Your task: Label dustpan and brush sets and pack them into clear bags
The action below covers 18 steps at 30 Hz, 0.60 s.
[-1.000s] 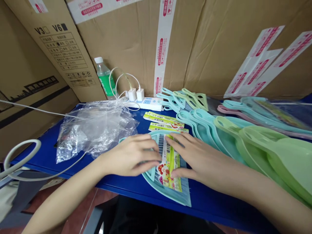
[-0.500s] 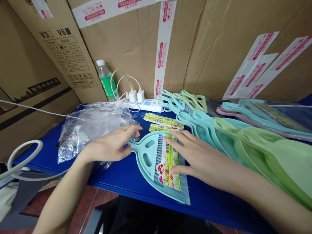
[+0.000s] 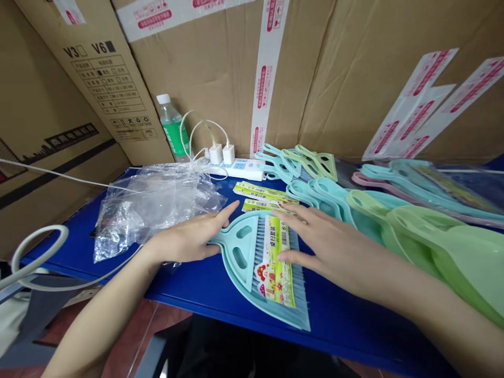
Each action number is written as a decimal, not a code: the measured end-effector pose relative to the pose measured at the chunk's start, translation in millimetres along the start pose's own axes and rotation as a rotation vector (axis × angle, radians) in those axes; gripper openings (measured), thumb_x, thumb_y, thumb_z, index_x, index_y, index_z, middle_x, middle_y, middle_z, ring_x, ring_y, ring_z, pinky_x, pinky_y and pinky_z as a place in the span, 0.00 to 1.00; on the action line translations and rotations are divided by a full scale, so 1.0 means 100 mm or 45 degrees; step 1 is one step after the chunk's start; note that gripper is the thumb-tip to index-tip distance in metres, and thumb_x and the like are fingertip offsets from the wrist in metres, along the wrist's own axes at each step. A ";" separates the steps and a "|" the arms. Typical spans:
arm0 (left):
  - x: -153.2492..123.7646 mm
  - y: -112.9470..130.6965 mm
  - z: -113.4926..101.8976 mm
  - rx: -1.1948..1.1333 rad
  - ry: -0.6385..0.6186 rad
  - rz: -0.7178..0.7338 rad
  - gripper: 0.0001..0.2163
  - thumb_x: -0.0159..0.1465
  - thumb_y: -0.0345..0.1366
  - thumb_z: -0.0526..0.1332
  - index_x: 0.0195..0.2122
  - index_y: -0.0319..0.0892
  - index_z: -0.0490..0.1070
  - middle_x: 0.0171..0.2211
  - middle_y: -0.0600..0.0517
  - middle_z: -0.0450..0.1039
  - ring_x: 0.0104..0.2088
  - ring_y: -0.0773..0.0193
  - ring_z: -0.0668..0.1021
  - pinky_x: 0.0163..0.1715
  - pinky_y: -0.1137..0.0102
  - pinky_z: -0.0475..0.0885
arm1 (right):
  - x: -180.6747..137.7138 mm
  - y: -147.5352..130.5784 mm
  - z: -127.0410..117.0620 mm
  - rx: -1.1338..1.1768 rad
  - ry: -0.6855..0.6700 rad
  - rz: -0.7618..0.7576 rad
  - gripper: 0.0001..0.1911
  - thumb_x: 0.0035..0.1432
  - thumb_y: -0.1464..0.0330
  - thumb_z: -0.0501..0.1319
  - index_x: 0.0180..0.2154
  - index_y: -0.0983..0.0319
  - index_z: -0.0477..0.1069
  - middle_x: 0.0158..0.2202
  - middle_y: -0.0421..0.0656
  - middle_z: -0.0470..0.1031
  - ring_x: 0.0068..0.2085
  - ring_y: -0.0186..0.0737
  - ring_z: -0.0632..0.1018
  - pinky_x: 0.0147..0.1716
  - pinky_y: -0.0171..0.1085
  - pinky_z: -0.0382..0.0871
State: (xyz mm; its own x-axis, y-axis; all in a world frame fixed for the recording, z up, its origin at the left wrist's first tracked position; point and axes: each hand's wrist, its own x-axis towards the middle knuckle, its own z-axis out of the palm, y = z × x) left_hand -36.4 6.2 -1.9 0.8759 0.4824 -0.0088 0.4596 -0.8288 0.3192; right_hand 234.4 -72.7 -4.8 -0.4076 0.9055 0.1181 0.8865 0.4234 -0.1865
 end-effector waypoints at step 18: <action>-0.01 -0.09 -0.18 -0.217 0.048 -0.145 0.39 0.63 0.32 0.55 0.71 0.46 0.34 0.48 0.47 0.67 0.42 0.61 0.74 0.43 0.66 0.73 | 0.17 0.04 0.20 1.106 0.224 0.449 0.54 0.59 0.49 0.55 0.70 0.61 0.21 0.73 0.55 0.39 0.70 0.55 0.53 0.60 0.54 0.63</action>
State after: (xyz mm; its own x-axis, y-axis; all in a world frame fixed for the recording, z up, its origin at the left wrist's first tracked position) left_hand -44.2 17.7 12.0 0.8121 0.5832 -0.0197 0.5212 -0.7098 0.4739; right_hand 226.6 -55.6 -22.7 -0.0460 0.9978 0.0487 0.4508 0.0642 -0.8903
